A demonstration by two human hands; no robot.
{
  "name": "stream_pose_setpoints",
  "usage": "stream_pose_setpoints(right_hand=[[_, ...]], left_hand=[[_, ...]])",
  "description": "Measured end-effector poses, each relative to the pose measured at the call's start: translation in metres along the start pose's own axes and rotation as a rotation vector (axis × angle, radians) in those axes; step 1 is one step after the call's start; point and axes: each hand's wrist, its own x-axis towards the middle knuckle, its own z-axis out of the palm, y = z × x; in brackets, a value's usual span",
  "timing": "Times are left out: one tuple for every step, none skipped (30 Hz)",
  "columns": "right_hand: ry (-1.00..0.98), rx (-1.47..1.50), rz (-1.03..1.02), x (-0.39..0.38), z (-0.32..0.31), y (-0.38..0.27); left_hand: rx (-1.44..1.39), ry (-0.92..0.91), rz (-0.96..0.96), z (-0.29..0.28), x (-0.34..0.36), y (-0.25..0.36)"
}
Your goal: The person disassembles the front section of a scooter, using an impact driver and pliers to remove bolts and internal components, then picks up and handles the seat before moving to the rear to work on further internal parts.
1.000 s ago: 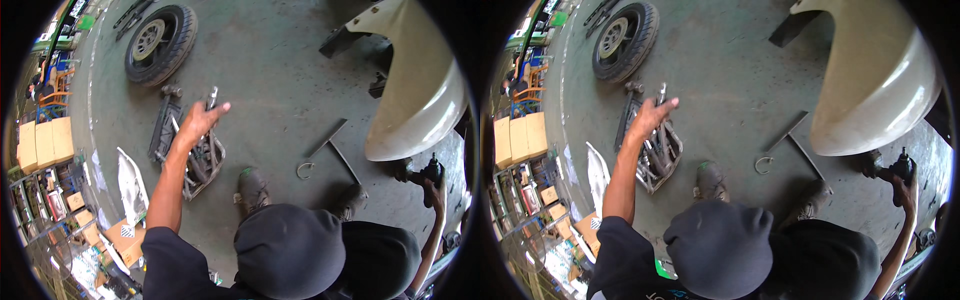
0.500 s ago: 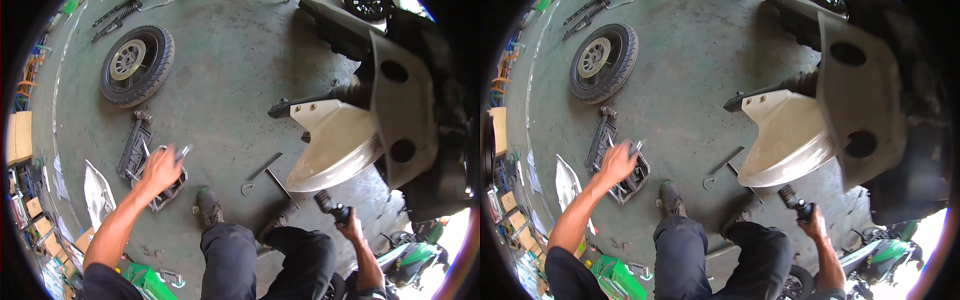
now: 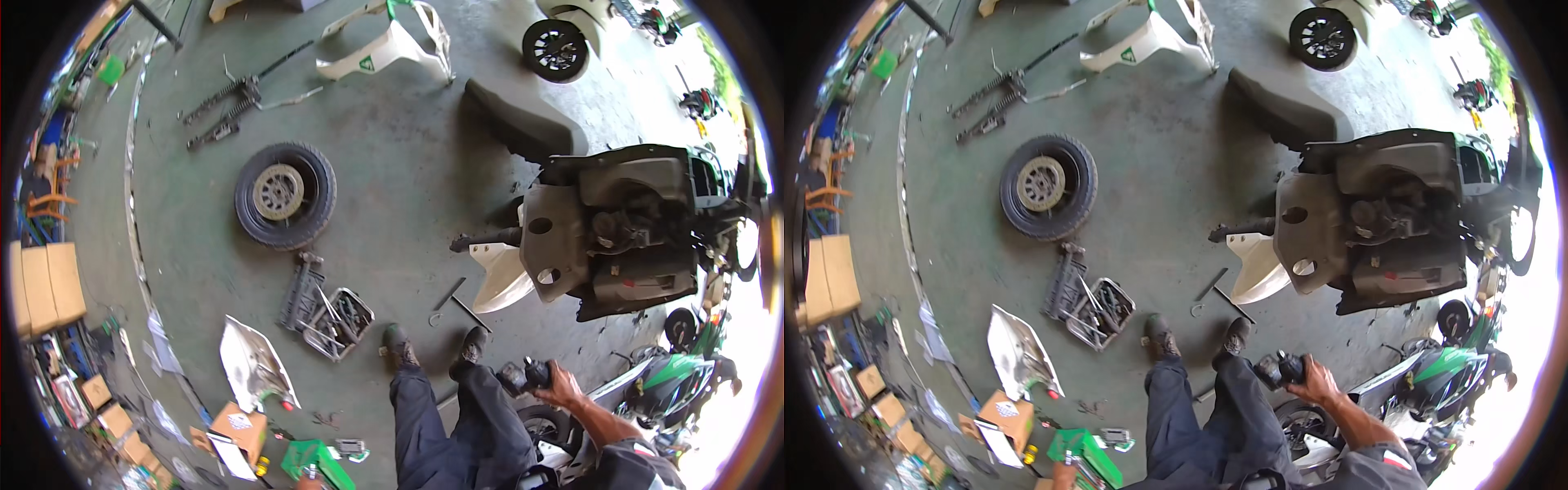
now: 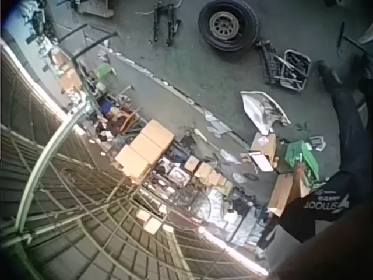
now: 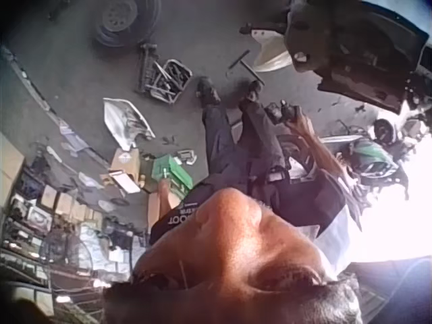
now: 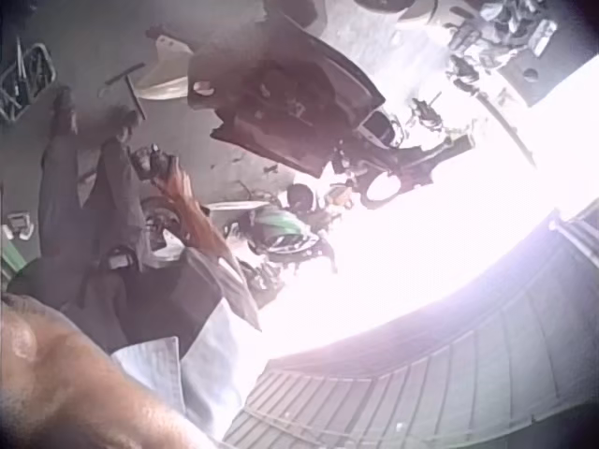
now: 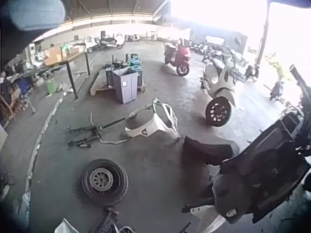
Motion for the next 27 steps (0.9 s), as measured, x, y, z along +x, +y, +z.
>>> stream_pose_setpoints(right_hand=[[0.029,0.019,-0.032,0.003,-0.016,-0.020],[0.033,0.087,-0.025,0.008,-0.031,-0.040],[0.047,0.068,-0.041,0.016,-0.046,-0.060],[0.067,0.113,-0.027,0.023,-0.061,-0.080],[0.038,0.218,0.021,0.030,-0.075,-0.097],[0.018,0.336,0.022,0.039,-0.091,-0.112],[0.079,0.292,-0.001,0.054,-0.106,-0.124],[0.135,0.279,-0.047,0.067,-0.113,-0.139],[0.174,0.258,-0.055,0.080,-0.118,-0.150],[0.188,0.303,-0.076,0.094,-0.125,-0.158],[0.182,0.362,-0.073,0.111,-0.130,-0.166],[0.197,0.419,-0.093,0.127,-0.134,-0.172],[0.191,0.442,-0.043,0.143,-0.136,-0.178],[0.207,0.470,-0.028,0.166,-0.137,-0.185],[0.219,0.497,-0.012,0.189,-0.137,-0.193],[0.218,0.543,0.055,0.209,-0.137,-0.201],[0.222,0.588,0.119,0.234,-0.139,-0.208],[0.214,0.622,0.214,0.263,-0.142,-0.214],[0.305,0.646,0.243,0.287,-0.141,-0.221],[0.264,0.670,0.356,0.312,-0.142,-0.223],[0.271,0.741,0.397,0.336,-0.145,-0.221],[0.257,0.814,0.461,0.347,-0.142,-0.223],[0.244,0.815,0.503,0.361,-0.145,-0.224],[0.250,0.815,0.543,0.377,-0.152,-0.222],[0.232,0.808,0.600,0.384,-0.153,-0.222],[0.235,0.828,0.633,0.391,-0.156,-0.221],[0.235,0.839,0.663,0.399,-0.161,-0.219]], left_hand=[[-0.013,-0.158,-0.205,-0.005,0.004,0.001],[0.095,0.023,-0.111,0.001,-0.006,0.008],[0.012,-0.066,-0.106,-0.009,0.004,0.024],[-0.070,-0.155,-0.108,-0.018,0.007,0.045],[-0.010,-0.064,-0.118,-0.021,0.005,0.074],[-0.087,-0.086,-0.031,-0.031,-0.001,0.104],[-0.159,-0.107,0.048,-0.043,-0.005,0.139],[-0.085,-0.062,0.104,-0.058,-0.007,0.179],[-0.005,-0.021,0.161,-0.077,-0.010,0.217],[-0.007,-0.055,0.209,-0.101,-0.011,0.256],[-0.024,-0.087,0.290,-0.124,-0.014,0.292],[-0.069,-0.107,0.263,-0.147,-0.020,0.325],[-0.126,-0.115,0.266,-0.168,-0.023,0.357],[-0.202,-0.117,0.311,-0.188,-0.024,0.387],[-0.294,-0.129,0.335,-0.209,-0.025,0.411],[-0.279,-0.106,0.270,-0.229,-0.024,0.433],[-0.310,-0.097,0.256,-0.251,-0.024,0.453],[-0.328,-0.087,0.232,-0.267,-0.018,0.474],[-0.249,-0.059,0.061,-0.282,-0.011,0.492],[-0.249,-0.078,-0.005,-0.297,-0.004,0.509],[-0.250,-0.126,-0.009,-0.306,0.010,0.529],[-0.238,-0.165,-0.034,-0.322,0.014,0.539],[-0.185,-0.145,-0.025,-0.333,0.020,0.556],[-0.159,-0.149,-0.017,-0.341,0.029,0.578],[-0.113,-0.151,-0.010,-0.357,0.029,0.591],[-0.067,-0.154,-0.001,-0.369,0.033,0.608],[-0.051,-0.178,0.020,-0.382,0.036,0.626]])
